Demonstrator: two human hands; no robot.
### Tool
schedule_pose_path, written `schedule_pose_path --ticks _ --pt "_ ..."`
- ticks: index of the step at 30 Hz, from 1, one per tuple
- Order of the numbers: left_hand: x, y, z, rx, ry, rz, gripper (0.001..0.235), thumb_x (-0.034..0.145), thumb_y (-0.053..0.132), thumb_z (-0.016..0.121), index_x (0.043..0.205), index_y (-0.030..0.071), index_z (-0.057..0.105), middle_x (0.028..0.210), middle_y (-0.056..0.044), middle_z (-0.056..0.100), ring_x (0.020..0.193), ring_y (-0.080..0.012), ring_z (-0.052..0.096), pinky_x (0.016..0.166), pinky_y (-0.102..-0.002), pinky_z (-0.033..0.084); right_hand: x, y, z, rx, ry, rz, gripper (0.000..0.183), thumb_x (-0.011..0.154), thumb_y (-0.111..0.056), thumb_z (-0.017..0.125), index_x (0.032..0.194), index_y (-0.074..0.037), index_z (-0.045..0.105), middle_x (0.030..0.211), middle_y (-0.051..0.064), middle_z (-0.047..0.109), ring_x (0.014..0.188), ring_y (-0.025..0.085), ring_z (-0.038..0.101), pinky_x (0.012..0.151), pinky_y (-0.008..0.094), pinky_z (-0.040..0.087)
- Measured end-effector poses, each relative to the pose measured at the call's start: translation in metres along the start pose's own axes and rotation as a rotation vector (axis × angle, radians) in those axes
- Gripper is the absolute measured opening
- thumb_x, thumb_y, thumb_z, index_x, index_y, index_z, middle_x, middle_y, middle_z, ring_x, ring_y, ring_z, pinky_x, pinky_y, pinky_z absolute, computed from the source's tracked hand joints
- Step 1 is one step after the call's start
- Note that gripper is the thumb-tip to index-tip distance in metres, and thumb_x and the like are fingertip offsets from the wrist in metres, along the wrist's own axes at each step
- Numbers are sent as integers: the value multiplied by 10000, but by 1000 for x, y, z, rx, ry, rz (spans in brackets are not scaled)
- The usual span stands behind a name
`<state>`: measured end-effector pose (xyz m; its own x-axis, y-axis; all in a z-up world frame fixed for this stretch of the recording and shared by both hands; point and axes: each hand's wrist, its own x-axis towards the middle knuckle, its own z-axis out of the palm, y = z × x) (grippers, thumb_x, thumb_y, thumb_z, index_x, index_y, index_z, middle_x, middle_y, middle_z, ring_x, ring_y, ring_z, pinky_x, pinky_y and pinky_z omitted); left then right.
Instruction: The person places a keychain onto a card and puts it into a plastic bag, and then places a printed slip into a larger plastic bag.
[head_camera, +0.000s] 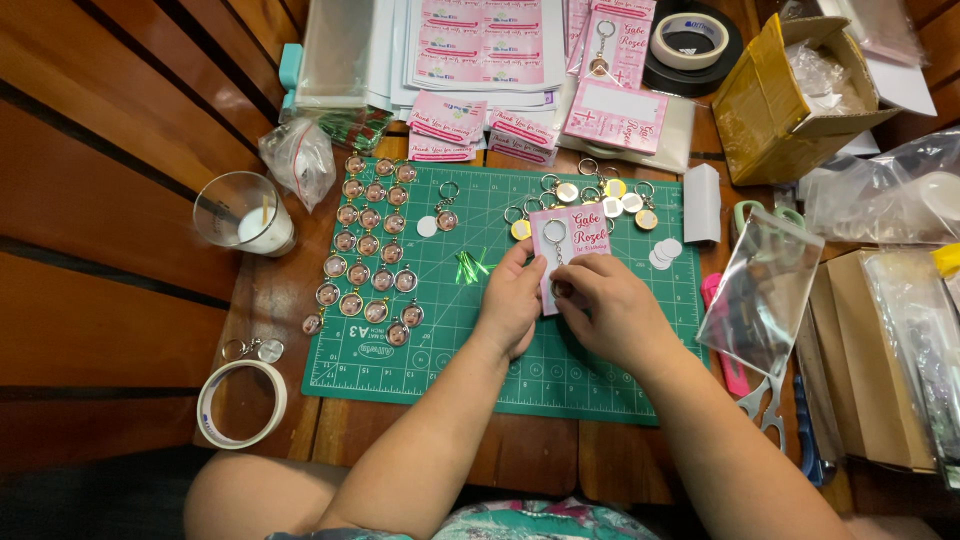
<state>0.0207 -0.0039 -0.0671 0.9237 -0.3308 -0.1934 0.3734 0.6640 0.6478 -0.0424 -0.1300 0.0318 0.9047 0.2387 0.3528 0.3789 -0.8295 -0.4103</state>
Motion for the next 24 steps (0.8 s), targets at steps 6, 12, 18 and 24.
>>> schedule_pose_path --ticks 6,12,18,24 --pt "7 -6 -7 -3 3 -3 338 1078 71 462 1409 50 523 1098 -208 728 898 -316 755 724 -445 658 -2 6 4 -13 -10 -3 315 771 -150 807 1073 -160 720 1033 41 679 1017 271 678 841 384 575" --pt "2 0 -2 5 0 -30 349 1078 72 465 1422 68 523 1104 -200 728 907 -327 752 722 -463 652 -2 8 5 -5 -3 -18 333 761 -152 821 1079 -147 724 1038 49 679 1019 279 679 850 388 574" --pt "1 2 -1 -12 14 -42 354 1079 72 463 1428 68 520 1129 -196 723 927 -331 748 738 -470 649 -1 5 2 21 17 -25 306 775 -140 816 1070 -146 733 1028 45 678 996 273 679 839 380 572" --pt "3 4 -4 -17 11 -54 361 1080 70 453 1437 68 512 1148 -212 717 938 -357 745 751 -495 645 -1 4 4 24 25 -8 377 752 -123 826 1116 -156 734 1039 51 688 998 280 683 829 393 577"
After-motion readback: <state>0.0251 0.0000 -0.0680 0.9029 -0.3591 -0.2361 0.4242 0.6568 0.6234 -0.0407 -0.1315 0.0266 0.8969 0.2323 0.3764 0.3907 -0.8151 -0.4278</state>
